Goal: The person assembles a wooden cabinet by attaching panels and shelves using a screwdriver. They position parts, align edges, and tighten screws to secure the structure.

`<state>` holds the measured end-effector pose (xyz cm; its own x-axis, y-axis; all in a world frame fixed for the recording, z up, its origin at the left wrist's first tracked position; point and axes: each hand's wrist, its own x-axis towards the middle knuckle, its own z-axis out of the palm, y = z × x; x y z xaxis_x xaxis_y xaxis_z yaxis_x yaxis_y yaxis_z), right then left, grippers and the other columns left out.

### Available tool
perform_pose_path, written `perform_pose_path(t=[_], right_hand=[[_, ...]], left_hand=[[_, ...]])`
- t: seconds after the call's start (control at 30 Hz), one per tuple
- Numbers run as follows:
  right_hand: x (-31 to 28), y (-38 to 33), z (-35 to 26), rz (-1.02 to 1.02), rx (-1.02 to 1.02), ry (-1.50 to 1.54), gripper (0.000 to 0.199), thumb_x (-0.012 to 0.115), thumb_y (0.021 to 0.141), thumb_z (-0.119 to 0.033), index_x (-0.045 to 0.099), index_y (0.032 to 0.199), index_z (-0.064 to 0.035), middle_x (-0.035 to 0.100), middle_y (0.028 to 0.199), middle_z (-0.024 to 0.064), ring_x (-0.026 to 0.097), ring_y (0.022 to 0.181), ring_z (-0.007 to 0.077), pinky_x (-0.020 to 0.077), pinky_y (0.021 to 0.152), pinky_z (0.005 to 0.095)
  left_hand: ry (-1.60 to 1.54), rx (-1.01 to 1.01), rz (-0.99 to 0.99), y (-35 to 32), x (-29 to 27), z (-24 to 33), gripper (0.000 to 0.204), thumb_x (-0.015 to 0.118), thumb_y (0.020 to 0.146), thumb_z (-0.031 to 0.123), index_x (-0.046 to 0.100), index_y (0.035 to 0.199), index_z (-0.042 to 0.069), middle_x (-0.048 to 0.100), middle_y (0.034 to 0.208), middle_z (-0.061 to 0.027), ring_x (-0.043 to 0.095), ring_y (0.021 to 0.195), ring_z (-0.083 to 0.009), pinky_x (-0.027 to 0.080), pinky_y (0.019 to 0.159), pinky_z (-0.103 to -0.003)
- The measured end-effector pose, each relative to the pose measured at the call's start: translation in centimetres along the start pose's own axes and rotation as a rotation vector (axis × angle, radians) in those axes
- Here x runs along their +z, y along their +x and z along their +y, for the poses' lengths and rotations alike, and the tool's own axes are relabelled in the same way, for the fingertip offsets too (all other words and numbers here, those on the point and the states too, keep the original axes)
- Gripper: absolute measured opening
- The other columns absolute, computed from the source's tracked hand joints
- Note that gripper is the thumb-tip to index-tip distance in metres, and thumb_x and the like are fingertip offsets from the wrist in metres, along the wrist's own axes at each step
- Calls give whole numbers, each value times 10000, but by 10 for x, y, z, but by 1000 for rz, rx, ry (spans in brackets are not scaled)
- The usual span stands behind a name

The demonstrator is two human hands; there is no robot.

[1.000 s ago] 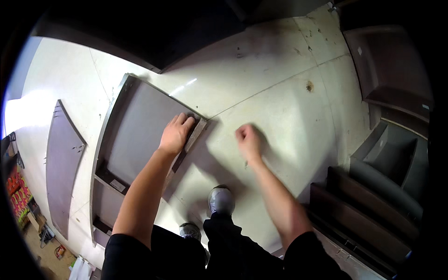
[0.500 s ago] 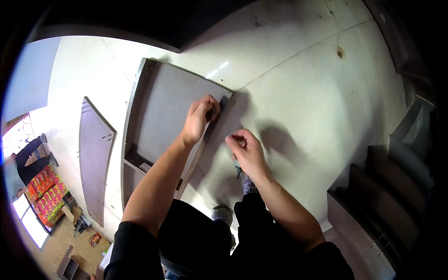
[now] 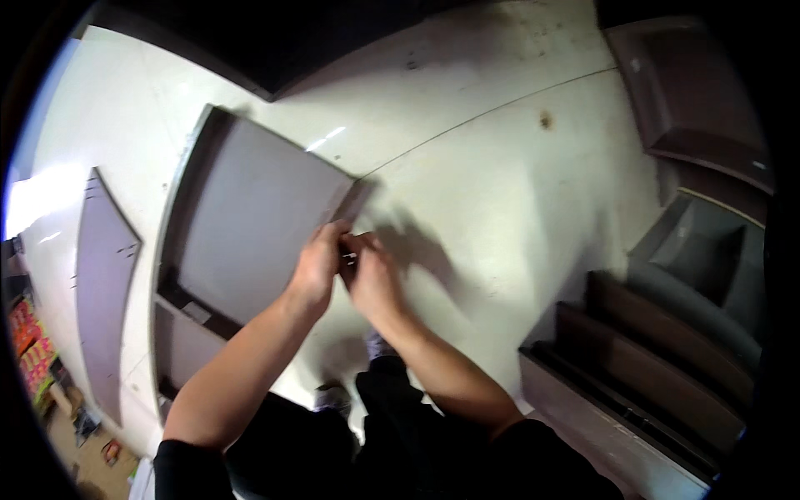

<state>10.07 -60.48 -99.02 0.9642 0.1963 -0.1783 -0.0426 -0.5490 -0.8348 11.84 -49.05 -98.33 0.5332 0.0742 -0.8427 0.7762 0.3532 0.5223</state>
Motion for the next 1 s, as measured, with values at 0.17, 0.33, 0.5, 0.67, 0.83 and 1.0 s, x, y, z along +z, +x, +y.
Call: perform_pose_path(t=[0.17,0.33,0.5,0.67,0.83,1.0], right_hand=[[-13,39,-1,-315,116,-45,140,601,887,-64,656,1014,-41,680,937,140,665,810,306,531,729,372],[-37,163,85,-134,417,31,188,639,860,-199,665,891,-16,700,785,109,669,755,219,532,719,359],[-74,285,112,135,234,-387,352,645,828,-239,582,1136,-83,707,978,216,679,906,390,530,816,447],[-61,316,126,-4,213,-543,404,635,862,-243,516,1223,-104,678,1093,229,639,1058,419,500,905,481],[-45,310,144,56,70,-687,302,563,946,-281,562,1171,-80,639,1173,211,615,1087,398,486,922,472],[-79,340,159,-51,51,-627,466,627,912,-299,493,1244,-1,611,1216,234,603,1129,380,469,967,434]], left_hand=[[196,147,69,-2,6,19,313,539,937,169,561,1198,-3,634,1070,-114,597,984,-231,473,899,-363],[757,397,36,-31,-13,32,387,607,888,176,530,1233,19,618,1114,-217,638,965,-347,519,877,-425],[1211,390,-189,-94,-81,57,363,624,882,212,569,1199,42,620,1113,-186,614,1043,-398,503,904,-465],[1157,214,184,-165,-187,31,300,641,865,139,601,1146,42,625,1113,-193,622,1035,-380,507,899,-446],[1011,-30,498,-256,-268,-36,270,620,879,86,592,1140,26,647,1089,-178,656,973,-331,517,860,-405],[859,-243,481,-309,-306,-134,275,630,904,149,602,1145,18,654,1115,-192,661,985,-337,531,872,-414]])
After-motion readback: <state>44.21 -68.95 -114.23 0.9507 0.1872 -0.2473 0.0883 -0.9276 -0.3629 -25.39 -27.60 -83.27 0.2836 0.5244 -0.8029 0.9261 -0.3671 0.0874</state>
